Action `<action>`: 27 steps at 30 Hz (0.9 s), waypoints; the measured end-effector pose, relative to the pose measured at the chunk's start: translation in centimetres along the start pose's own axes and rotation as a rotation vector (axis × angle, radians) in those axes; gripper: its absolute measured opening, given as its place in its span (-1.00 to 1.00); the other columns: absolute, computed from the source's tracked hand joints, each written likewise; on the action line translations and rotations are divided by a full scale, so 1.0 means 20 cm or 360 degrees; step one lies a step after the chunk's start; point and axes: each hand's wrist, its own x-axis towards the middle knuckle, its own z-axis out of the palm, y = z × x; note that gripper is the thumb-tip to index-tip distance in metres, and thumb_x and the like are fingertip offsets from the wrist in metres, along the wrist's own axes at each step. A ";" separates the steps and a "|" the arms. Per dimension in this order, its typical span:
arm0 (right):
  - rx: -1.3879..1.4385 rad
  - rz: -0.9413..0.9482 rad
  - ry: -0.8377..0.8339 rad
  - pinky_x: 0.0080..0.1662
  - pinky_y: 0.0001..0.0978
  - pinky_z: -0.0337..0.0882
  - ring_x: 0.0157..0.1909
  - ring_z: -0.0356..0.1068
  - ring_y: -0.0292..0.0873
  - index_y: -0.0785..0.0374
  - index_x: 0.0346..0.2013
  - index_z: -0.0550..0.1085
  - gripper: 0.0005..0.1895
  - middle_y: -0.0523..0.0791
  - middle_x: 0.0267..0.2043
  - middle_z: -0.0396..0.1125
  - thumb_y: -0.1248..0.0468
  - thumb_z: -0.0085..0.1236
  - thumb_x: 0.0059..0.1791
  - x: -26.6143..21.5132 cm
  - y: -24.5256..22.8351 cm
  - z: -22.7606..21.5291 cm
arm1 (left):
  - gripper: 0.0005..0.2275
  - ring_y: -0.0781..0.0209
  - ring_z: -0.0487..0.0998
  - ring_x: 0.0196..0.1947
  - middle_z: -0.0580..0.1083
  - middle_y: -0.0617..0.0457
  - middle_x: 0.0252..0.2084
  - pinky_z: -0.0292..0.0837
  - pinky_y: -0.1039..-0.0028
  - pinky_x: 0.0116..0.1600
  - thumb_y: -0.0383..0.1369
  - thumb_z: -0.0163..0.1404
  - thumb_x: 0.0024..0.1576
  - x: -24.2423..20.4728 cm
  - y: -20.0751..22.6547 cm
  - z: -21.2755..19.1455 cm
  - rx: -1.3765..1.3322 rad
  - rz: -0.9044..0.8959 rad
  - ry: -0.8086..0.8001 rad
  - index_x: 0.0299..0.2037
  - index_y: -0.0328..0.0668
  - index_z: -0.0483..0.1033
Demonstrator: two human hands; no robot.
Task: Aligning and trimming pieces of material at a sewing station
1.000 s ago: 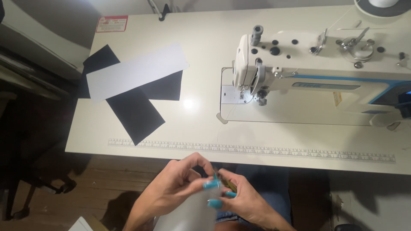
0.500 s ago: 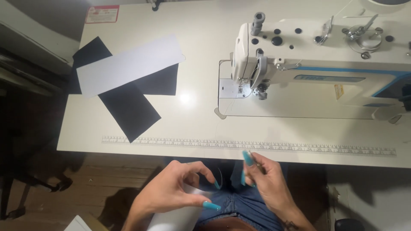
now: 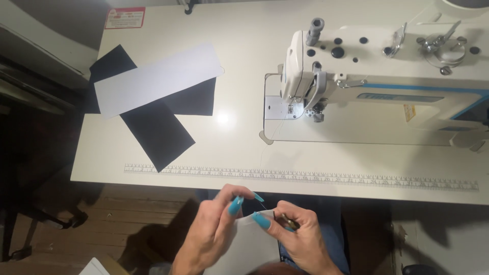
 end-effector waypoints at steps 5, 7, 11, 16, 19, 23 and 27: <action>0.0104 -0.0026 0.0125 -0.52 -0.58 -0.08 -0.61 -0.09 -0.40 0.30 -0.69 0.47 -0.82 -0.28 -0.71 0.04 0.28 0.16 -0.21 0.03 0.00 0.01 | -0.56 0.30 0.04 -0.73 0.17 0.16 -0.75 -0.04 0.50 -0.57 0.05 -0.24 -0.07 -0.02 0.07 -0.02 0.0354 -0.0243 -0.0415 -0.06 0.07 0.24; 0.0191 -0.0030 0.0209 -0.50 -0.57 -0.02 -0.61 -0.02 -0.38 0.30 -0.67 0.46 -0.83 -0.23 -0.73 0.08 0.29 0.14 -0.21 0.03 0.03 0.03 | -0.59 0.34 0.09 -0.74 0.22 0.18 -0.71 -0.01 0.54 -0.57 0.00 -0.09 -0.13 -0.01 0.09 -0.03 0.0411 -0.0340 -0.0431 -0.10 0.12 0.26; 0.0735 0.0144 0.0523 -0.54 -0.52 0.15 -0.65 0.12 -0.26 0.46 -0.47 0.43 -0.87 0.02 -0.57 0.31 0.39 0.10 -0.22 0.08 0.16 -0.02 | -0.81 0.37 0.33 -0.69 0.46 0.18 -0.61 0.19 0.58 -0.57 -0.21 0.09 -0.12 0.00 -0.02 -0.04 0.0544 -0.0115 -0.0453 -0.40 -0.01 0.40; 0.0976 0.0060 0.0704 -0.47 -0.55 0.14 -0.60 0.07 -0.33 0.31 -0.46 0.36 -0.97 -0.10 -0.57 0.17 0.42 0.02 -0.17 0.16 0.10 -0.21 | -0.80 0.45 0.36 -0.69 0.48 0.21 -0.64 0.19 0.65 -0.60 -0.18 0.11 -0.15 0.00 0.02 -0.06 0.0499 -0.0139 -0.0446 -0.46 -0.07 0.48; 0.1090 -0.0077 0.0720 -0.45 -0.57 0.05 -0.55 0.01 -0.40 0.24 -0.44 0.35 -0.98 -0.22 -0.55 0.09 0.41 -0.03 -0.12 0.17 0.04 -0.40 | -0.80 0.49 0.38 -0.64 0.49 0.24 -0.59 0.21 0.69 -0.55 -0.21 0.15 -0.21 0.00 0.05 -0.07 0.0522 -0.0372 -0.0580 -0.44 -0.03 0.51; 0.0124 0.0069 0.1051 -0.19 -0.49 0.29 -0.23 0.32 -0.28 0.20 -0.50 0.35 -0.86 -0.15 -0.48 0.26 0.27 0.05 -0.08 0.16 -0.04 -0.63 | -0.77 0.54 0.38 -0.61 0.51 0.29 -0.55 0.22 0.71 -0.53 -0.14 0.15 -0.25 0.02 0.08 -0.09 0.0541 -0.0383 -0.0708 -0.46 -0.01 0.54; -0.0242 -0.0103 0.1084 -0.34 -0.61 0.26 -0.27 0.19 -0.40 0.17 -0.19 0.31 -0.79 -0.24 -0.18 0.24 0.14 0.00 -0.02 0.11 -0.14 -0.81 | -0.77 0.47 0.14 -0.74 0.42 0.26 -0.68 0.01 0.61 -0.61 -0.12 -0.01 -0.06 0.02 0.07 -0.07 0.0517 -0.0294 -0.0637 -0.50 -0.05 0.56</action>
